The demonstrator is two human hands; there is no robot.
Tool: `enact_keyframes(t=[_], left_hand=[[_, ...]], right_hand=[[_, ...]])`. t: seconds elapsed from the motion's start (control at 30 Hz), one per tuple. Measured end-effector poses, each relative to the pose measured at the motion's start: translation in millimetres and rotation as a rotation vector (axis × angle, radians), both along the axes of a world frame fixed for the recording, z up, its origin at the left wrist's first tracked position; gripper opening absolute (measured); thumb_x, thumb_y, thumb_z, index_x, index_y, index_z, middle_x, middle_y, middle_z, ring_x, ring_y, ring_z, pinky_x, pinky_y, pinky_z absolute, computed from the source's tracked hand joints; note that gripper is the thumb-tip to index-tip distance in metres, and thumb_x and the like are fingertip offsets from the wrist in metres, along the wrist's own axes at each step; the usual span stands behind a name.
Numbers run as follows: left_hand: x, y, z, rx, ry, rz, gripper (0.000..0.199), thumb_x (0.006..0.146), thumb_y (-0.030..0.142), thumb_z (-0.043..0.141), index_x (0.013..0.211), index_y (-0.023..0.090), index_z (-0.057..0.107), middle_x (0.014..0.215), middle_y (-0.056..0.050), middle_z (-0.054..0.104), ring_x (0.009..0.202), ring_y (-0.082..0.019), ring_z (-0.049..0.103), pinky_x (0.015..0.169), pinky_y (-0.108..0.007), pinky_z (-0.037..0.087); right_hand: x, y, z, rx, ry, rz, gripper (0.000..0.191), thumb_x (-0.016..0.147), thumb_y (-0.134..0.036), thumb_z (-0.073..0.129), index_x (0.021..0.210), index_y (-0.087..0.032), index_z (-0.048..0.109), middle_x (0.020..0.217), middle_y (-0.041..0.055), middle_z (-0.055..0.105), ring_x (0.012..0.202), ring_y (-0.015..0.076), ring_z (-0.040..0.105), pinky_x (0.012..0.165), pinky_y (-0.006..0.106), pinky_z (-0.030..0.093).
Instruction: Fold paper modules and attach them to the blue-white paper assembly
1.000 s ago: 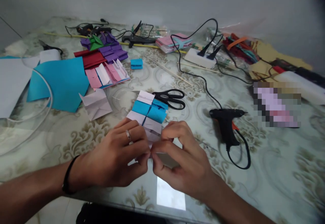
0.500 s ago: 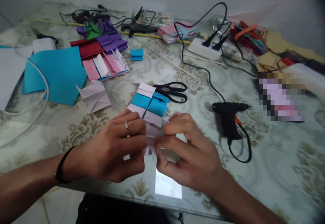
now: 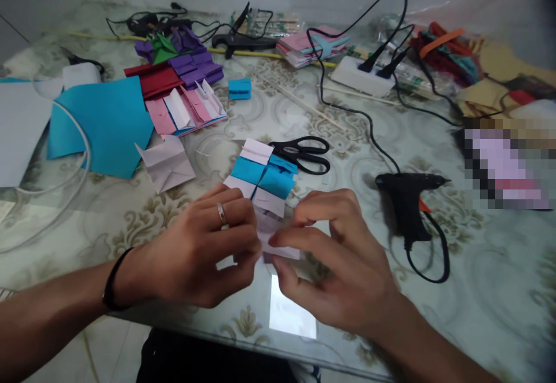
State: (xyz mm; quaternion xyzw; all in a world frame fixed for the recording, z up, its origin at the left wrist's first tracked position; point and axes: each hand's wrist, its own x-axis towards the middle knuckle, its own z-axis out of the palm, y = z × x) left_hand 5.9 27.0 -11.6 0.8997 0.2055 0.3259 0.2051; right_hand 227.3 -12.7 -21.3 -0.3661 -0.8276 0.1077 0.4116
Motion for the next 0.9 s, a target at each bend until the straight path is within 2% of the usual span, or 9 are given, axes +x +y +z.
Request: enact_keyframes(t=[0.23,0.57,0.7,0.9], left_hand=[[-1.5,0.0,3.1,-0.043,-0.022,0.037,0.008,0.092,0.009,0.066,0.092,0.017,0.064,0.089,-0.004,0.064,0.08,-0.017,0.059,0.075,-0.035,0.051],[2.4,-6.5,-3.3,-0.041,-0.007,0.059,0.014,0.088,0.006,0.062,0.086,0.02,0.057,0.083,0.0,0.061,0.076,-0.016,0.056,0.074,-0.034,0.049],[2.9,-7.1,-2.7,-0.059,-0.02,0.044,0.016,0.083,0.004,0.061,0.084,0.019,0.057,0.083,-0.001,0.061,0.076,-0.017,0.056,0.074,-0.035,0.048],[1.4,-2.3,2.1,-0.109,-0.028,0.034,0.015,0.085,0.003,0.062,0.085,0.019,0.06,0.085,-0.001,0.063,0.079,-0.016,0.056,0.077,-0.033,0.049]], right_hand=[[-0.4,0.6,-3.0,0.004,-0.016,-0.033,0.02,0.087,0.0,0.067,0.092,-0.019,0.063,0.099,0.0071,0.056,0.091,0.0226,0.056,0.081,0.042,0.051],[-9.9,-1.8,-5.0,-0.01,-0.006,0.007,0.013,0.088,-0.001,0.065,0.088,-0.014,0.064,0.095,0.0065,0.056,0.091,0.0203,0.055,0.081,0.039,0.051],[-12.4,-4.0,-5.2,0.016,0.019,-0.005,0.015,0.087,0.0,0.066,0.087,-0.015,0.065,0.093,0.006,0.057,0.088,0.0198,0.056,0.08,0.04,0.052],[-7.8,-1.9,1.4,-0.009,0.042,-0.015,0.02,0.086,0.001,0.064,0.088,-0.019,0.062,0.09,0.0053,0.059,0.085,0.0208,0.057,0.081,0.043,0.053]])
